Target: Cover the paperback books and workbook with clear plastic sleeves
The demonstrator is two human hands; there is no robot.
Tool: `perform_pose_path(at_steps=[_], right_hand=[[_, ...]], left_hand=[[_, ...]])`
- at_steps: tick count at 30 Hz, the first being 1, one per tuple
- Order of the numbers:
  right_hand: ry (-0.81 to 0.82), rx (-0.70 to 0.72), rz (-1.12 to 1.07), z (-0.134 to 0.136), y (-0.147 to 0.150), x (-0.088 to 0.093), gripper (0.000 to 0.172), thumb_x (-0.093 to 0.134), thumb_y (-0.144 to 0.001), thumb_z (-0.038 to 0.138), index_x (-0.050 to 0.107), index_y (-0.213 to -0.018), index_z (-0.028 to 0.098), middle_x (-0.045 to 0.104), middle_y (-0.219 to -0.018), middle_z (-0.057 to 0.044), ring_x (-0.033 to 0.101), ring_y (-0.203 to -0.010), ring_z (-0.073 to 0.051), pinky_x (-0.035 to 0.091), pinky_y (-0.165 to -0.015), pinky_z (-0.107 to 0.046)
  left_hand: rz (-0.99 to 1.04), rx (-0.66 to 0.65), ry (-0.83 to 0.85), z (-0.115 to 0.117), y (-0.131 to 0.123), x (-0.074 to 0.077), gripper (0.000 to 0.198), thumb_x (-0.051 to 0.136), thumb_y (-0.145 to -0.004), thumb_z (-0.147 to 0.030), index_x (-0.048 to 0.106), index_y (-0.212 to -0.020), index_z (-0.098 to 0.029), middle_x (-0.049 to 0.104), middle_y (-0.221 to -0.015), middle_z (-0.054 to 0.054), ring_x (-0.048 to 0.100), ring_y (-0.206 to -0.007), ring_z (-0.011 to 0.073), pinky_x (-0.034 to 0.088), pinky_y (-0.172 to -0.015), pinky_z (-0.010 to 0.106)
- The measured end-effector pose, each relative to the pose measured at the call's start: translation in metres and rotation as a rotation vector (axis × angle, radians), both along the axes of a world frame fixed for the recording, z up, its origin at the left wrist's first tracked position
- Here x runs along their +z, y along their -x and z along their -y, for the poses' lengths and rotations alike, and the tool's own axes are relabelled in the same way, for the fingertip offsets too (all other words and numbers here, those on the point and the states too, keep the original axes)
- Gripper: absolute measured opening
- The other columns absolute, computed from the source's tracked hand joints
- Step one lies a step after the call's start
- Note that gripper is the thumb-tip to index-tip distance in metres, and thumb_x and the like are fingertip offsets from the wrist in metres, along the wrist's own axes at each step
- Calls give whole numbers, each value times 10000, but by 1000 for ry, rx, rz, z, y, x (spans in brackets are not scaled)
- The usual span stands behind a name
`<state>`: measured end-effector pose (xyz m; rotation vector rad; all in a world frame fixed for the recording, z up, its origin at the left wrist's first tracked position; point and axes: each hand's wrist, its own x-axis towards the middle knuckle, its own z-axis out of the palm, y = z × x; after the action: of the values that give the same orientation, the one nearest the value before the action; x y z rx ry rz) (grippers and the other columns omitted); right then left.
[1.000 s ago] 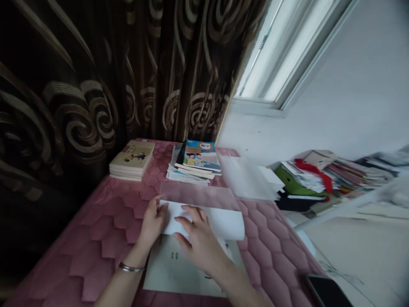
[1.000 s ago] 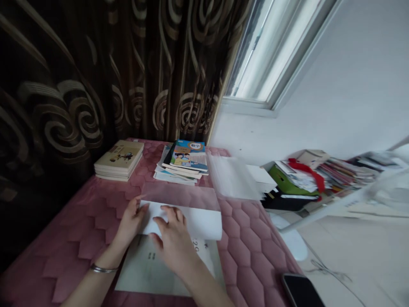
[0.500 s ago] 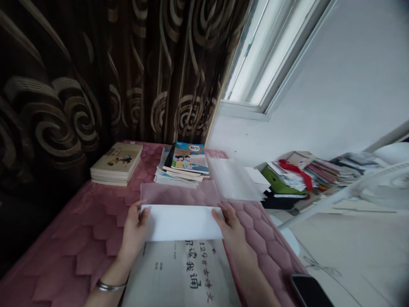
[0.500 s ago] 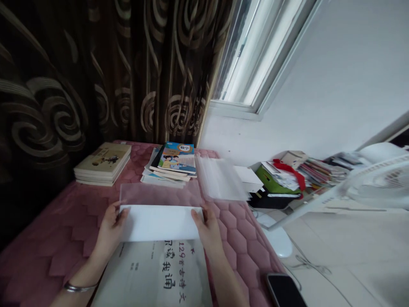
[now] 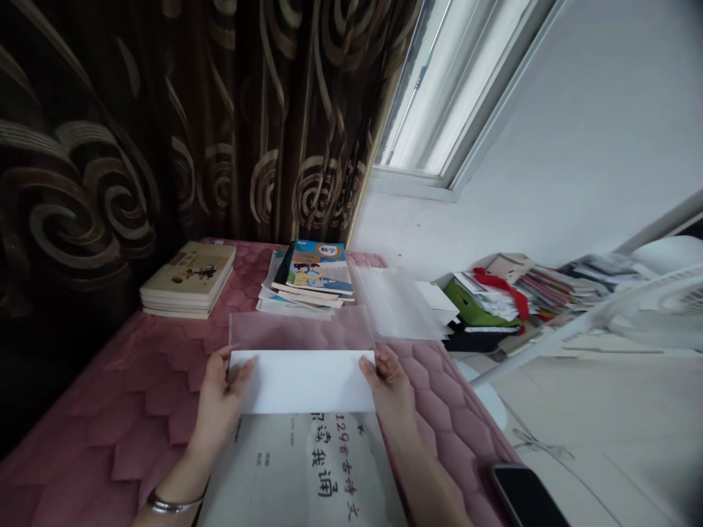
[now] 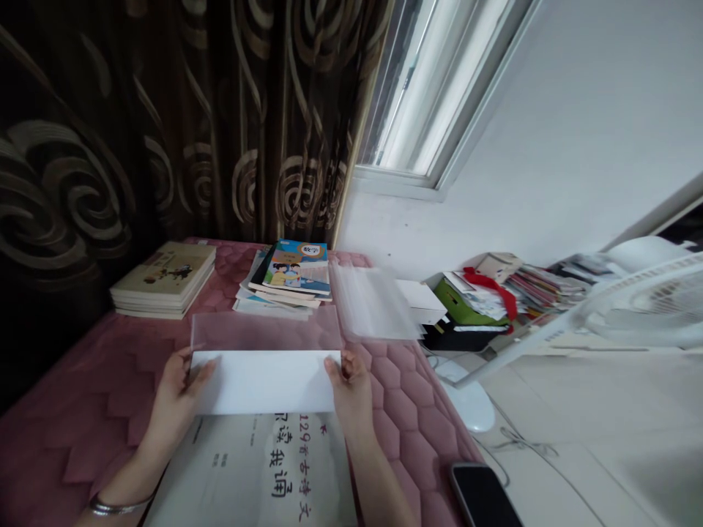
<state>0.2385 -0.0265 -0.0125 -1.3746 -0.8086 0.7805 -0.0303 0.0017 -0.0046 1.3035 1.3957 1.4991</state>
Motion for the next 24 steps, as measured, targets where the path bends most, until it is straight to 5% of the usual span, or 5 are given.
perform_pose_path(at_steps=[10, 17, 24], right_hand=[[10, -24, 132, 7, 6, 8, 335, 653, -739, 514, 492, -666, 229, 486, -570, 54, 430, -519, -131, 338, -472, -258], [91, 15, 33, 6, 1, 11, 351, 682, -681, 542, 623, -749, 203, 625, -674, -9, 536, -584, -169, 412, -501, -273], [83, -5, 23, 8, 1, 12, 354, 681, -676, 544, 612, -648, 198, 592, -606, -4, 495, -535, -148, 398, -479, -269]], left_hand=[[-41, 17, 22, 2, -4, 3, 418, 644, -732, -451, 489, -1006, -176, 640, -856, 52, 620, -786, 194, 485, -685, 296], [-23, 34, 28, 2, -5, 5, 407, 636, -732, -464, 487, -983, -179, 642, -841, 50, 622, -745, 187, 488, -644, 285], [-37, 33, -6, -2, -2, -7, 401, 638, -750, -453, 483, -1003, -182, 633, -884, 55, 614, -788, 186, 474, -650, 273]])
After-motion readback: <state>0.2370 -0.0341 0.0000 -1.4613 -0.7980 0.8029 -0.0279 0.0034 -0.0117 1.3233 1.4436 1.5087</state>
